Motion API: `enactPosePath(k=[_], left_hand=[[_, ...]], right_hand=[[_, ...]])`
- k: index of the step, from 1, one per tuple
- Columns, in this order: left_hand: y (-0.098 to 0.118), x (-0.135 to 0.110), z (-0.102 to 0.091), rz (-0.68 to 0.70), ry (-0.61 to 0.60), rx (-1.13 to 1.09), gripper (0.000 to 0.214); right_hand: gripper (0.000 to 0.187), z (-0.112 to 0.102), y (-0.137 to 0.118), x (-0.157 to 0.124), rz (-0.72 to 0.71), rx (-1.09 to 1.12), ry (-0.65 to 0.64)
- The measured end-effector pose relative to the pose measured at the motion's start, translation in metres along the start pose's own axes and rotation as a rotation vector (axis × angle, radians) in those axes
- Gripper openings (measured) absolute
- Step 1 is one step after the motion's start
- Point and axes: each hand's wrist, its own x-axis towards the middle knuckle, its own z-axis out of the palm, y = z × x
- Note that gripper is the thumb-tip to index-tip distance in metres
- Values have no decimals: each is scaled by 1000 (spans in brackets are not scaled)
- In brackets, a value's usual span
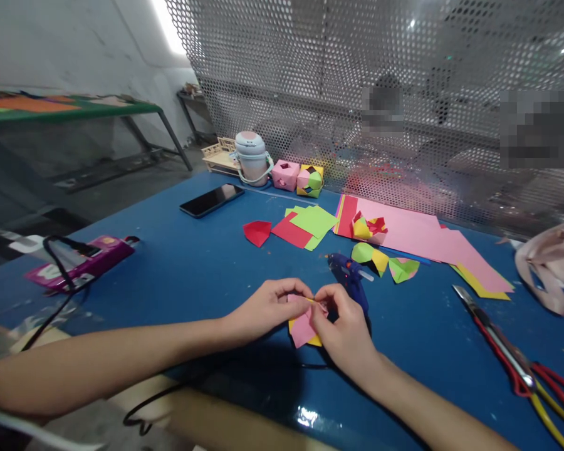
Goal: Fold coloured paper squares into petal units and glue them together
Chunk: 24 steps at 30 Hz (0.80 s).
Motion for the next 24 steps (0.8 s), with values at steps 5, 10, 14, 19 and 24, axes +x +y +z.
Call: enactPosePath(k=[5,10,14,19,24], left_hand=[[-1,1,-2,32,33,134,12],[-3,2,-4,72,62,237,14],[-5,3,-4,77,64,240,16],[-5,1,-4,130,15,326,11],[-4,-1,-2,186,73,320,8]], right_hand=[[9,-4,2,1,-16,-42,-18],[14,-6,6,3,14,-32,-40],[15,-6,8,3,12,-43,-38],[13,-4,7,0,-34,-98,-35],[12,-5,-2,2,-43,-85,-107]])
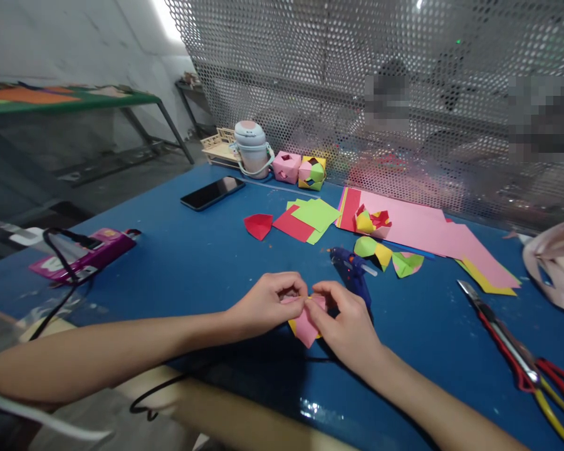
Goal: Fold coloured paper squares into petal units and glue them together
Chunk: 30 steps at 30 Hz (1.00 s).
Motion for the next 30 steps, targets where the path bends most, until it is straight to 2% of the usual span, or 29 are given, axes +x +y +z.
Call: enactPosePath(k=[4,8,14,19,26,30], left_hand=[[1,0,1,-11,-40,16,9],[1,1,0,17,-94,29,9],[-3,0,2,-37,23,-49,9],[-1,1,2,-83,-47,-104,14],[-1,5,-4,-58,135,-222,15],[-2,5,-2,-46,64,-368,8]], right_hand=[[20,0,-2,0,-50,-64,-55],[20,0,-1,-1,-29,-50,-83],[19,-2,-1,1,88,57,-51],[20,-1,3,1,-87,0,-3],[18,0,6,2,44,-17,42],[21,-1,6,3,-12,-60,69]])
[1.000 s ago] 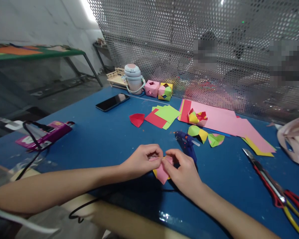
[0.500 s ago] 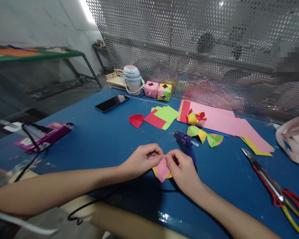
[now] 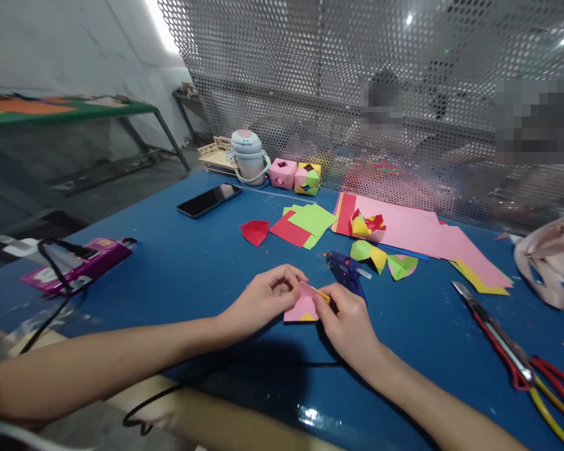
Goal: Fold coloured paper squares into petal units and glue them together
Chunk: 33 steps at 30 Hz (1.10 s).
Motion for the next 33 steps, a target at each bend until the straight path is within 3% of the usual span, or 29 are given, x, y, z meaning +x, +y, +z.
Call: enactPosePath(k=[6,10,12,16,19,26,29,33], left_hand=[[2,-2,4,-122,69,-63,12],[5,-4,8,-198,-19,-163,17],[6,-4,8,-227,-64,-96,17],[8,-3,7,-219,-21,73,19],[6,-3,6,-210,35,95,19],[2,-1,4,-173,39,78,18],[2,0,4,-179,37,49,17],[-1,0,4,-196,45,-36,17]], right_hand=[[19,1,3,-1,90,54,9],[21,2,3,-1,85,91,21],[20,3,2,-1,54,103,9],[17,5,0,-1,103,174,15],[21,4,0,-1,151,178,26],[25,2,0,1,222,243,-27],[21,2,0,2,138,197,23],[13,2,4,1,-161,21,92]])
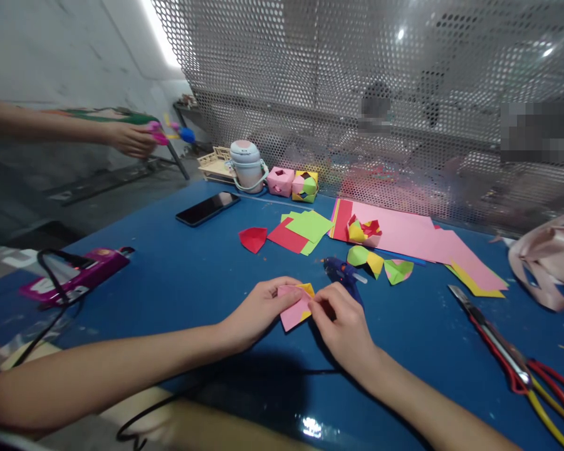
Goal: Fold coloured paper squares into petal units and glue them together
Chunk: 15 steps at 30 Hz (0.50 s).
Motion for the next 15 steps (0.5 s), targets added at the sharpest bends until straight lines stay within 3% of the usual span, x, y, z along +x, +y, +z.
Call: enactPosePath(k=[3,6,15], left_hand=[[-5,1,1,-41,-23,-157,16],[-7,1,2,-84,-62,-268,17],[-8,3,1,-66,-49,-144,21]], right_hand=[[12,0,3,-2,-176,-36,-27],[21,-1,5,-2,-235,-82,-57],[26,-7,4,-2,-315,-253,-160]])
